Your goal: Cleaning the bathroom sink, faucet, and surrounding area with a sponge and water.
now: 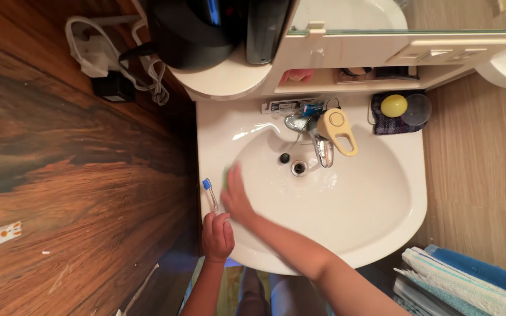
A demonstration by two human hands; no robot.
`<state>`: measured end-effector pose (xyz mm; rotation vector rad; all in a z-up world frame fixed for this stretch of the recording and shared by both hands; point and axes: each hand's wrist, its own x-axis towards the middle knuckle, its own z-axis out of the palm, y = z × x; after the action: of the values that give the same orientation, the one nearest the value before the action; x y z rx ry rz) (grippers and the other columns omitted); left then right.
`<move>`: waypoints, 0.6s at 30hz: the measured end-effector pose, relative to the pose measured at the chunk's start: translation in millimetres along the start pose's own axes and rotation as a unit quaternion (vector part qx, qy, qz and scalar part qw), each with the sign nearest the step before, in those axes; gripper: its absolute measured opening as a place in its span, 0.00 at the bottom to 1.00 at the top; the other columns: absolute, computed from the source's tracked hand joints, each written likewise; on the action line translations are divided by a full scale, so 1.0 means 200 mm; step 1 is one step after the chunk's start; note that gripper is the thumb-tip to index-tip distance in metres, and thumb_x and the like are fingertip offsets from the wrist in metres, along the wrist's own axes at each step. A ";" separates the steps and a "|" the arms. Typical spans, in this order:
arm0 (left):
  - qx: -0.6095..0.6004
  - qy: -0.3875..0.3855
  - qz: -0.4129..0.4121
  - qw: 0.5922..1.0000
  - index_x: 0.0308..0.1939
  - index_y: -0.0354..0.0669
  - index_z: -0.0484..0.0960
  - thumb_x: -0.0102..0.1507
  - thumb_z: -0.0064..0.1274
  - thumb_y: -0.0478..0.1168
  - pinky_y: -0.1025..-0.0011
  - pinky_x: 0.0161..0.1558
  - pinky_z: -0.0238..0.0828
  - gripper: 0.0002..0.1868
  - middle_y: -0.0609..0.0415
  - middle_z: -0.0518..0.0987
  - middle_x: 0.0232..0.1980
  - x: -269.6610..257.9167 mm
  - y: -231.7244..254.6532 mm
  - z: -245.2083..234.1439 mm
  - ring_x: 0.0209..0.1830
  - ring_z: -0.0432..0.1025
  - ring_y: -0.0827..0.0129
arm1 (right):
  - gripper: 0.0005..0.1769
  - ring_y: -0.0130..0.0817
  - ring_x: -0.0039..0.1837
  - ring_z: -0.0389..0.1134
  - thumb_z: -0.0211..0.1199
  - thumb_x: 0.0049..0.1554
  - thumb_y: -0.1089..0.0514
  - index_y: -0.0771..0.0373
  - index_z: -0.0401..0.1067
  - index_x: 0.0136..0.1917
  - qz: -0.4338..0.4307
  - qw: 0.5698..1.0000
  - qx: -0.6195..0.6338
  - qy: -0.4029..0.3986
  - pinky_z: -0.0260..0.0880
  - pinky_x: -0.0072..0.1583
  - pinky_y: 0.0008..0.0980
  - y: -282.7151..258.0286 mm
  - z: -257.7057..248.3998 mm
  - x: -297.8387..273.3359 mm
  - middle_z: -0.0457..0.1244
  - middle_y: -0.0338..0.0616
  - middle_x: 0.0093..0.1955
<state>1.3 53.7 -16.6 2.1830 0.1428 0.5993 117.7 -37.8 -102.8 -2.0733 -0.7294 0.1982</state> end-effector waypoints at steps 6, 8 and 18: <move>0.041 -0.011 -0.001 0.999 0.50 0.44 0.78 0.63 0.49 0.34 0.53 0.47 0.70 0.11 0.39 0.73 0.48 0.02 -0.02 0.04 0.46 0.71 0.42 | 0.40 0.58 0.88 0.22 0.43 0.69 0.59 0.74 0.26 0.84 0.155 0.932 0.040 0.325 0.22 0.83 0.48 0.14 -0.08 0.40 0.22 0.65 0.87; 0.065 0.002 0.013 0.998 0.51 0.43 0.77 0.65 0.49 0.34 0.52 0.49 0.70 0.11 0.39 0.74 0.50 0.01 0.02 0.01 0.48 0.70 0.41 | 0.41 0.63 0.87 0.27 0.46 0.68 0.58 0.74 0.30 0.83 0.167 0.959 -0.024 0.227 0.28 0.84 0.51 0.12 -0.02 0.27 0.27 0.69 0.87; 0.101 -0.028 0.032 0.994 0.50 0.46 0.78 0.61 0.51 0.33 0.50 0.47 0.69 0.13 0.40 0.73 0.45 0.07 0.06 0.02 0.46 0.70 0.42 | 0.24 0.59 0.66 0.60 0.61 0.57 0.50 0.61 0.73 0.64 -0.094 0.951 -0.272 -0.114 0.53 0.68 0.56 0.76 -1.09 -0.84 0.67 0.54 0.59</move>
<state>13.3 47.6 -4.5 2.4049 0.1069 0.5801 133.0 -350.7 -120.4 -2.5037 -1.2247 0.1398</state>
